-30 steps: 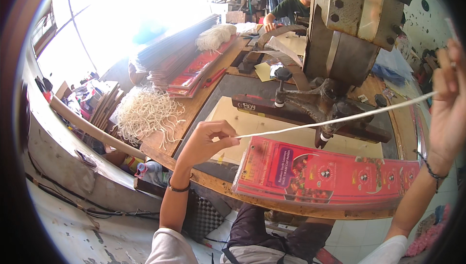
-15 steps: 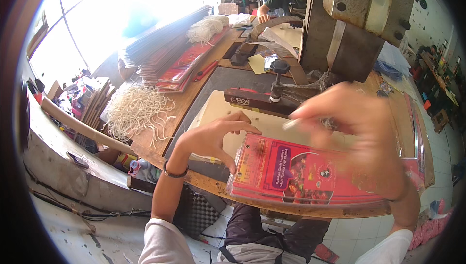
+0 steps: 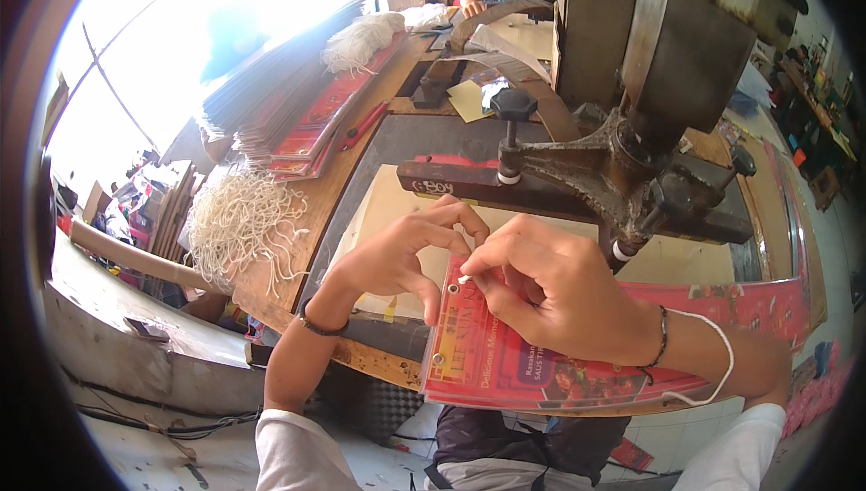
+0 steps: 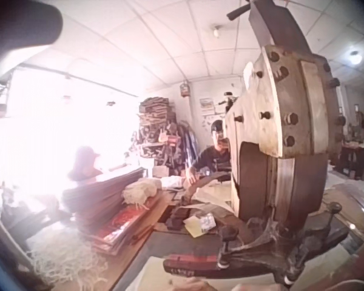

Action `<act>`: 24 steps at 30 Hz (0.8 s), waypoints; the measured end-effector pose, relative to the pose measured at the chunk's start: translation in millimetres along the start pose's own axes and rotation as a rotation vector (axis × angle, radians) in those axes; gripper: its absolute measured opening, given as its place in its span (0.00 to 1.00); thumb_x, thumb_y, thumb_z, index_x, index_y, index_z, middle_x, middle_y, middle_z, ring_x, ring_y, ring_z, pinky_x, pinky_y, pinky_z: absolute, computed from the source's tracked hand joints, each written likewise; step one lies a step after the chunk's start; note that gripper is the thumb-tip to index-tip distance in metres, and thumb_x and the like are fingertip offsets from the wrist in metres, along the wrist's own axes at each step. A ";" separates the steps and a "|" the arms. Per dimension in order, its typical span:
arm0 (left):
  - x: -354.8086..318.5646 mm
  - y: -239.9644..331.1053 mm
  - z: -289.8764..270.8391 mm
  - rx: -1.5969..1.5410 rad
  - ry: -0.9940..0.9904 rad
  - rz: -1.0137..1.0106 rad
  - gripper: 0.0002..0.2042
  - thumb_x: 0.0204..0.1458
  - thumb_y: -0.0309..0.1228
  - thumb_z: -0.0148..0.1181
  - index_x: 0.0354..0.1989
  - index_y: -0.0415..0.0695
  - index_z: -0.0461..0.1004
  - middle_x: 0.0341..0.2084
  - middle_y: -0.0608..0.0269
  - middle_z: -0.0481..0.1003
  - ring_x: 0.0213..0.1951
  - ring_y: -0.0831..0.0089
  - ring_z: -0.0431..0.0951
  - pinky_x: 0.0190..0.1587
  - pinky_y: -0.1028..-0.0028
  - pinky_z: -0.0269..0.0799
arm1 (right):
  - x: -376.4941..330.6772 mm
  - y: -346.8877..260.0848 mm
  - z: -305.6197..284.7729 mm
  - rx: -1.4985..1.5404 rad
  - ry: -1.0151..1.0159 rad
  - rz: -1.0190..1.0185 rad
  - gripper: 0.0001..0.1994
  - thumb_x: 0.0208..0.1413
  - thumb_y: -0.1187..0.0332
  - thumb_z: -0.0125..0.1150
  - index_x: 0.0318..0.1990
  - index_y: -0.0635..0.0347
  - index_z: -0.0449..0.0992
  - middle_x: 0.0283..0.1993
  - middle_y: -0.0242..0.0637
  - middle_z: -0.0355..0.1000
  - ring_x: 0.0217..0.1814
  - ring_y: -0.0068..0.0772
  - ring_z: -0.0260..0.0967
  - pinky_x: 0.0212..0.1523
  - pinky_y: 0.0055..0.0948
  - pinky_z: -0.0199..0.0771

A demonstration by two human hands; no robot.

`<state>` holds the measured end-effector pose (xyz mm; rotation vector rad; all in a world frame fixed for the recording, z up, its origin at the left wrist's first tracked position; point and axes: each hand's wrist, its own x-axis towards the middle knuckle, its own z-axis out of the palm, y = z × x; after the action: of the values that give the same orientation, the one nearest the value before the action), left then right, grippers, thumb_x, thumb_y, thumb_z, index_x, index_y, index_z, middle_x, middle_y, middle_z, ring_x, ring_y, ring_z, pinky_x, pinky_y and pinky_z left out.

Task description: The person threads a white cord through a hole in a stack of red plastic bags, loops it through itself, and ties a knot to secure the stack.

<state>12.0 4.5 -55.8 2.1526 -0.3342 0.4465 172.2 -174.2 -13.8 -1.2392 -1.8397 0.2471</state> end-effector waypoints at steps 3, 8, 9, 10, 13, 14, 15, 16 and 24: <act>4.8 4.8 4.1 -0.060 0.046 0.041 0.25 0.32 0.50 0.74 0.34 0.43 0.81 0.47 0.61 0.73 0.52 0.63 0.69 0.58 0.61 0.57 | 0.6 -5.5 -6.8 -0.022 0.018 -0.006 0.11 0.49 0.78 0.62 0.41 0.60 0.80 0.37 0.36 0.74 0.24 0.25 0.69 0.25 0.25 0.70; -0.8 -0.3 13.9 -0.308 0.150 -0.006 0.19 0.41 0.49 0.72 0.31 0.45 0.82 0.50 0.59 0.72 0.54 0.63 0.68 0.58 0.60 0.59 | 9.6 0.6 -16.8 -0.022 0.048 0.004 0.10 0.48 0.78 0.63 0.40 0.60 0.79 0.35 0.35 0.76 0.22 0.22 0.68 0.24 0.22 0.69; -2.2 -0.6 14.7 -0.346 0.185 -0.040 0.18 0.42 0.48 0.71 0.31 0.46 0.82 0.50 0.59 0.72 0.54 0.63 0.68 0.58 0.60 0.59 | 11.4 -1.1 -19.2 -0.001 0.030 0.056 0.10 0.48 0.78 0.63 0.40 0.60 0.79 0.35 0.35 0.76 0.22 0.21 0.68 0.23 0.22 0.69; -2.7 -1.6 15.7 -0.357 0.181 -0.054 0.19 0.41 0.49 0.72 0.31 0.46 0.82 0.49 0.59 0.72 0.54 0.63 0.68 0.58 0.60 0.59 | 11.5 -2.7 -20.0 0.034 0.021 0.122 0.08 0.50 0.78 0.63 0.39 0.61 0.78 0.33 0.34 0.76 0.23 0.18 0.68 0.23 0.21 0.68; -2.5 -2.6 17.4 -0.358 0.178 -0.079 0.21 0.39 0.50 0.73 0.33 0.45 0.81 0.48 0.59 0.72 0.53 0.64 0.68 0.57 0.61 0.60 | 11.4 -6.2 -14.0 0.058 0.031 0.182 0.08 0.51 0.77 0.62 0.39 0.61 0.76 0.33 0.34 0.76 0.25 0.19 0.71 0.25 0.22 0.71; -0.8 -1.2 17.3 -0.338 0.184 -0.074 0.23 0.38 0.50 0.74 0.33 0.44 0.81 0.47 0.60 0.72 0.53 0.64 0.68 0.57 0.62 0.60 | 12.1 -7.3 -12.8 0.061 0.030 0.157 0.08 0.51 0.77 0.62 0.39 0.61 0.75 0.33 0.34 0.76 0.26 0.20 0.71 0.26 0.22 0.72; 0.7 0.1 17.0 -0.318 0.189 -0.068 0.24 0.36 0.51 0.74 0.33 0.44 0.80 0.46 0.60 0.73 0.52 0.64 0.69 0.57 0.62 0.60 | 12.9 -8.4 -11.7 0.064 0.028 0.132 0.08 0.51 0.77 0.62 0.39 0.61 0.74 0.33 0.34 0.76 0.27 0.22 0.72 0.27 0.22 0.73; 0.8 0.3 16.8 -0.302 0.174 -0.054 0.25 0.35 0.51 0.75 0.34 0.44 0.80 0.45 0.61 0.73 0.52 0.65 0.69 0.57 0.62 0.61 | 13.3 -8.4 -10.2 0.071 0.024 0.106 0.08 0.51 0.77 0.62 0.39 0.61 0.74 0.33 0.35 0.75 0.27 0.23 0.73 0.28 0.23 0.74; -2.4 -2.5 14.4 -0.226 0.128 0.000 0.26 0.31 0.51 0.77 0.32 0.44 0.80 0.40 0.67 0.74 0.46 0.67 0.69 0.52 0.65 0.61 | 12.4 -5.5 -3.2 0.028 -0.016 -0.016 0.10 0.50 0.78 0.63 0.39 0.61 0.70 0.31 0.31 0.73 0.22 0.15 0.64 0.20 0.18 0.64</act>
<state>13.6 -5.7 -66.5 1.8951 -0.2979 0.5189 169.5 -167.6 -1.8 -1.2056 -1.8527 0.2739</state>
